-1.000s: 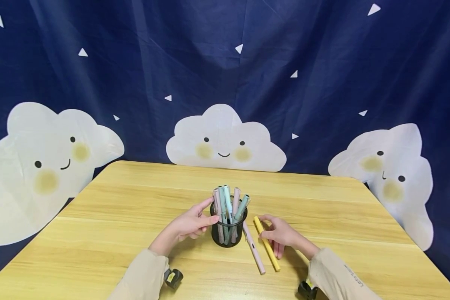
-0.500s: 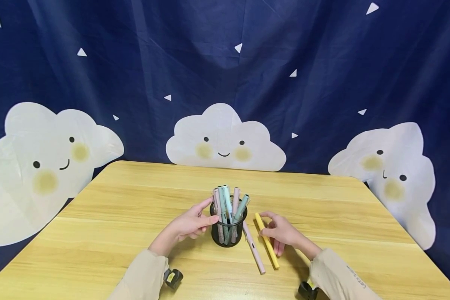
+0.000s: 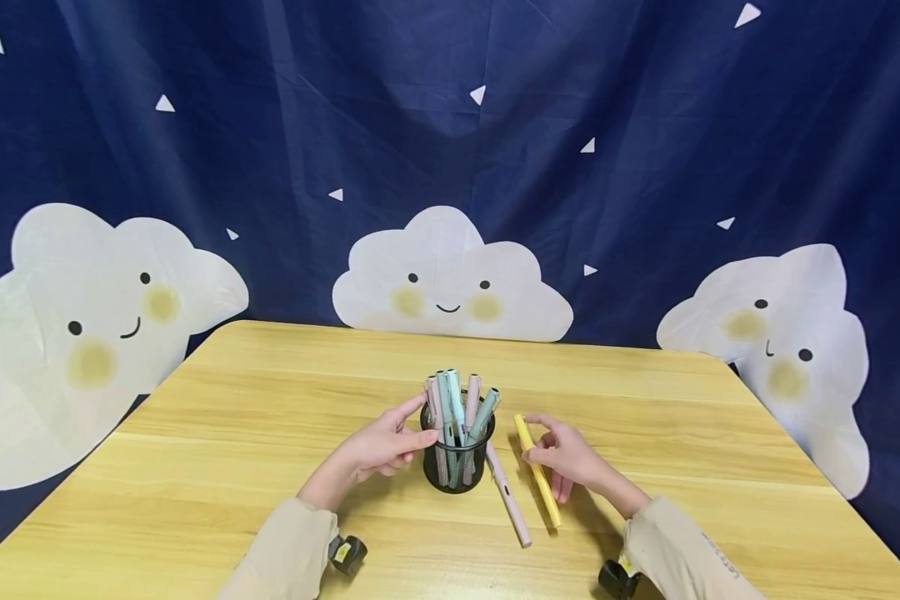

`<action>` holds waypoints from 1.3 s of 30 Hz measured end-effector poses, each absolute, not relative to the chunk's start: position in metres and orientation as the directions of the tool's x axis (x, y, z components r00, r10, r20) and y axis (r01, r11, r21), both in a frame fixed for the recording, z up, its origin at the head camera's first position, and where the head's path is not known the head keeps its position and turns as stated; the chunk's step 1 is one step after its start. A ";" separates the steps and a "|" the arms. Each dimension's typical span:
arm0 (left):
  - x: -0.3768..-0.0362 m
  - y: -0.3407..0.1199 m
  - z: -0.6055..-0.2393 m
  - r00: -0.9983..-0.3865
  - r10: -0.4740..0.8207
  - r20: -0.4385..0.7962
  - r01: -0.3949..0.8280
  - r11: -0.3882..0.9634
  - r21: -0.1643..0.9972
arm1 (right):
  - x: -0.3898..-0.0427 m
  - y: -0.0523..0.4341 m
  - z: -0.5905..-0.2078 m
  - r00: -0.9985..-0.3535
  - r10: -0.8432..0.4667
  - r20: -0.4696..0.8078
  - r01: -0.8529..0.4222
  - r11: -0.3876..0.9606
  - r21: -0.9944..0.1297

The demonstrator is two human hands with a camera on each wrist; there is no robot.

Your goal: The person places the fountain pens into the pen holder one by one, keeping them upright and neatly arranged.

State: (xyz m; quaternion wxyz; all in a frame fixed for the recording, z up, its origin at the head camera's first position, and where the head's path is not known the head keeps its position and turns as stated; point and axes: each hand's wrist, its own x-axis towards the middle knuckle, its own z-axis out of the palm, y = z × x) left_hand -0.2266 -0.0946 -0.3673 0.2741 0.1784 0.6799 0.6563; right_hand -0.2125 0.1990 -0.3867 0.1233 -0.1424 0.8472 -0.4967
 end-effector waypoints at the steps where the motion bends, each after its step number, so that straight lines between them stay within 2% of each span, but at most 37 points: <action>1: -0.227 -0.094 -0.367 -0.787 0.601 -0.141 -0.119 0.077 0.990 | -0.213 0.199 -0.386 -0.930 -0.362 -0.062 -0.121 0.461 -0.879; 39: -0.225 -0.095 -0.366 -0.778 0.614 -0.132 -0.119 0.062 0.991 | -0.218 0.188 -0.348 -0.963 -0.254 0.089 -0.139 0.183 -0.973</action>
